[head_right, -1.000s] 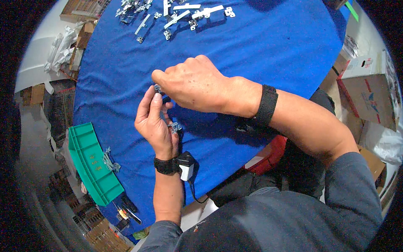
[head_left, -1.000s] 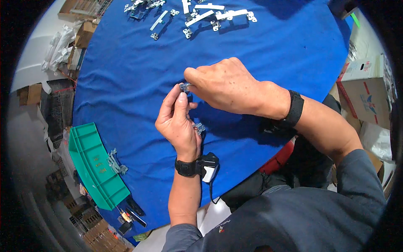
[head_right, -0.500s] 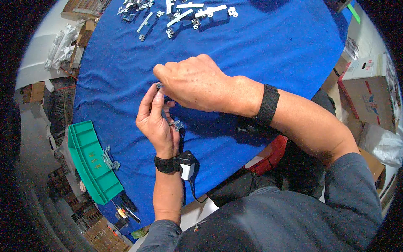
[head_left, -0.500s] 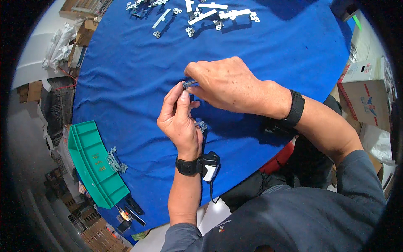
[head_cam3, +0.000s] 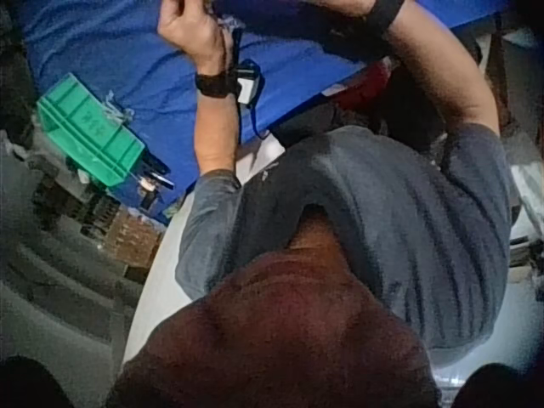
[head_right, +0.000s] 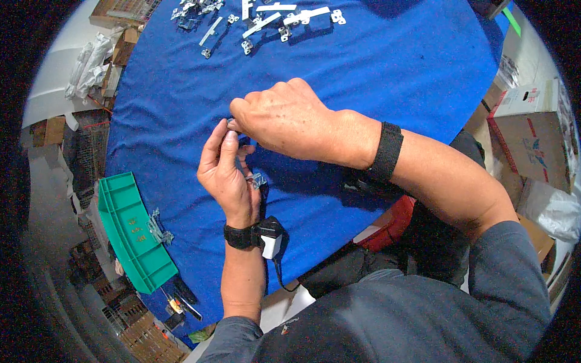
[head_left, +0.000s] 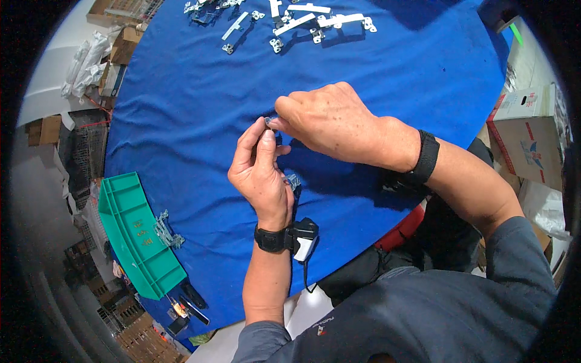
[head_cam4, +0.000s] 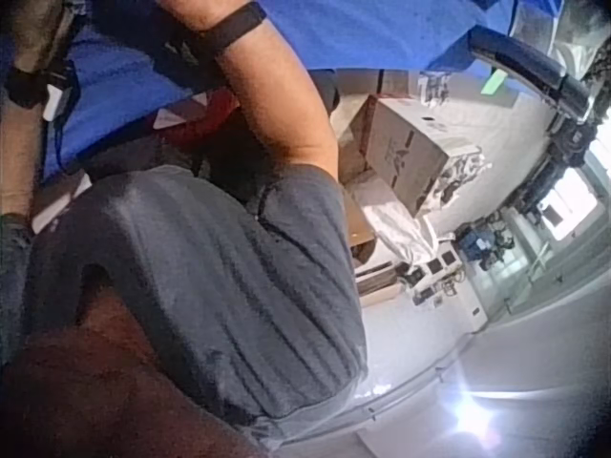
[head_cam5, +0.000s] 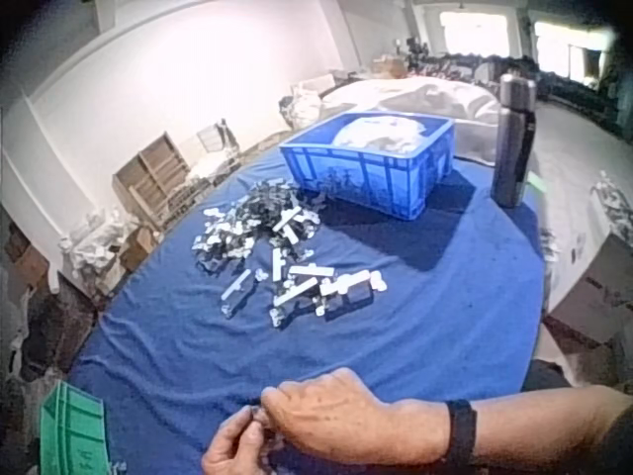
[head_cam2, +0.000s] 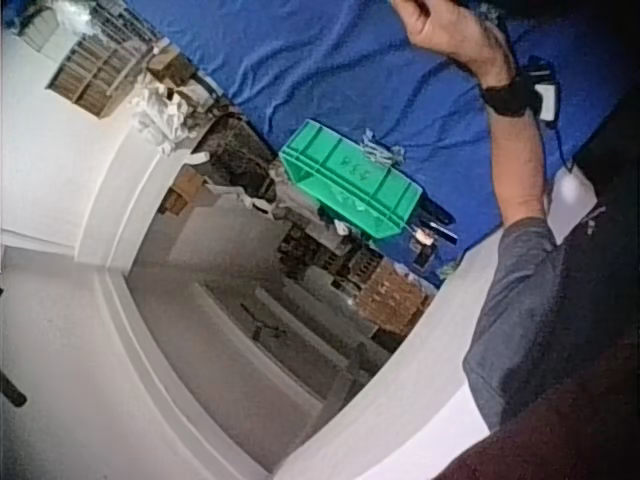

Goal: Assembling small metal components using a small manual tool on a workstation.

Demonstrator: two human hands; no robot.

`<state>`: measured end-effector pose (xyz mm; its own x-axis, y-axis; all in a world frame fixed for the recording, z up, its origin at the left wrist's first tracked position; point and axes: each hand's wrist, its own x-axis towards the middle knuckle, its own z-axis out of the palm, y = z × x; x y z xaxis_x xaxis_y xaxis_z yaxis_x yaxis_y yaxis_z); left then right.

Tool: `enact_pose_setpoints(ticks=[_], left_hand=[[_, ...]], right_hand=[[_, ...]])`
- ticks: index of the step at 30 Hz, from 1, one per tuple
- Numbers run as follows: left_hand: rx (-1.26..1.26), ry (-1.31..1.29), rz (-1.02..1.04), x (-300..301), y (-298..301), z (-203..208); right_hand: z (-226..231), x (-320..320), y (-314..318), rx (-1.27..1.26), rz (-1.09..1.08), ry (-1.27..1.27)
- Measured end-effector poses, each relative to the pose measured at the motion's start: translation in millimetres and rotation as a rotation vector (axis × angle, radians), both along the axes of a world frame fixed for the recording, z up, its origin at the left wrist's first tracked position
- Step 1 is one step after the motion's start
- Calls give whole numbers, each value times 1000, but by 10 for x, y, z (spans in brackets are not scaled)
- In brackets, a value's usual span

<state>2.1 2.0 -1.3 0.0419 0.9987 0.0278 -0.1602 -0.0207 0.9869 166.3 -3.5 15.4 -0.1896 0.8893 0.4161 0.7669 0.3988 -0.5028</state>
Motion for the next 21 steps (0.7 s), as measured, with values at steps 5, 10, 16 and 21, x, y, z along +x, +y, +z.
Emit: enact_pose_setpoints(ticks=[5,10,16,21], left_hand=[[27,21,-1,-18,5,-30],[5,29,37,4,-8,4],[32,40,20,-22,7,-29],[13,36,42,-7,1,7]], right_hand=[[5,-12,-2,108,41,74],[2,13,-8,8,39,-2],[-39,-21,11,87,29,115],[10,-6,-15,11,8,42]])
